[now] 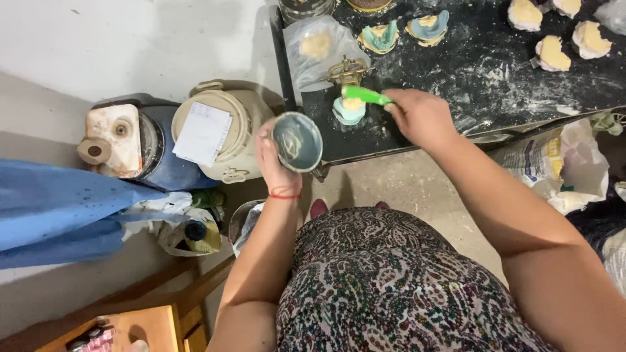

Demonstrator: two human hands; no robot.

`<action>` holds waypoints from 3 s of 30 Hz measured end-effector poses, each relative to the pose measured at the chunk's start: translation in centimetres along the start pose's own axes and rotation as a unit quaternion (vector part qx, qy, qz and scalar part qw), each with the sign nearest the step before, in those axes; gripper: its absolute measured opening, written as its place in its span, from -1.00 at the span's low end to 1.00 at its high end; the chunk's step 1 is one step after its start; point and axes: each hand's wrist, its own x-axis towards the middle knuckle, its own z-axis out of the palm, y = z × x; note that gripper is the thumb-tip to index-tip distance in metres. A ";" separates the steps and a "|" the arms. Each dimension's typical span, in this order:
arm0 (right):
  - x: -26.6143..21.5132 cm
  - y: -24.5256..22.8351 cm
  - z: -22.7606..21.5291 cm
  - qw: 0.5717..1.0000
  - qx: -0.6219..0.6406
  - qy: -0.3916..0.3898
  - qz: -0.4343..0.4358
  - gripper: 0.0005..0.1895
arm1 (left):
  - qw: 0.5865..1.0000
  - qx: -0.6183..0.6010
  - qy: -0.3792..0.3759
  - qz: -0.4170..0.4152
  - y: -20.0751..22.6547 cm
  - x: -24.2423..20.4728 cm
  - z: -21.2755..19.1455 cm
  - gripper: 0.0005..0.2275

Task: The person scoops a yellowish paste from a metal can using a green spatula and applies it to small, light-blue ceramic pieces arranged on a black table. The person also handles a brass-colored metal fixture, placing it onto one of the ceramic pieces.

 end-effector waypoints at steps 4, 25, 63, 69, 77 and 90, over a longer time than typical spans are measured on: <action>-0.5 4.1 3.6 0.991 -0.098 0.068 -0.066 -0.72 | 1.000 0.002 -0.015 0.000 -1.9 -1.1 -3.3 -0.54; -2.7 4.6 3.2 0.996 0.026 0.079 -0.036 -0.78 | 0.997 -0.018 -0.068 -0.030 -1.1 -1.7 -4.5 -0.47; 7.5 25.8 -7.4 0.958 0.037 -0.113 0.260 -0.65 | 0.950 -0.122 -0.011 -0.288 -5.4 -1.1 3.3 -0.42; 12.7 28.8 -6.6 0.979 -0.020 -0.153 0.137 -0.69 | 0.960 -0.103 0.037 -0.256 -6.9 -3.4 9.5 -0.40; 11.6 29.5 -6.4 0.987 -0.004 -0.154 0.050 -0.67 | 0.979 -0.063 0.025 -0.194 -8.3 -6.0 12.2 -0.37; 5.9 29.0 -7.3 0.968 0.086 -0.189 0.142 -0.56 | 0.967 -0.072 -0.038 -0.243 -9.4 -3.6 14.7 -0.35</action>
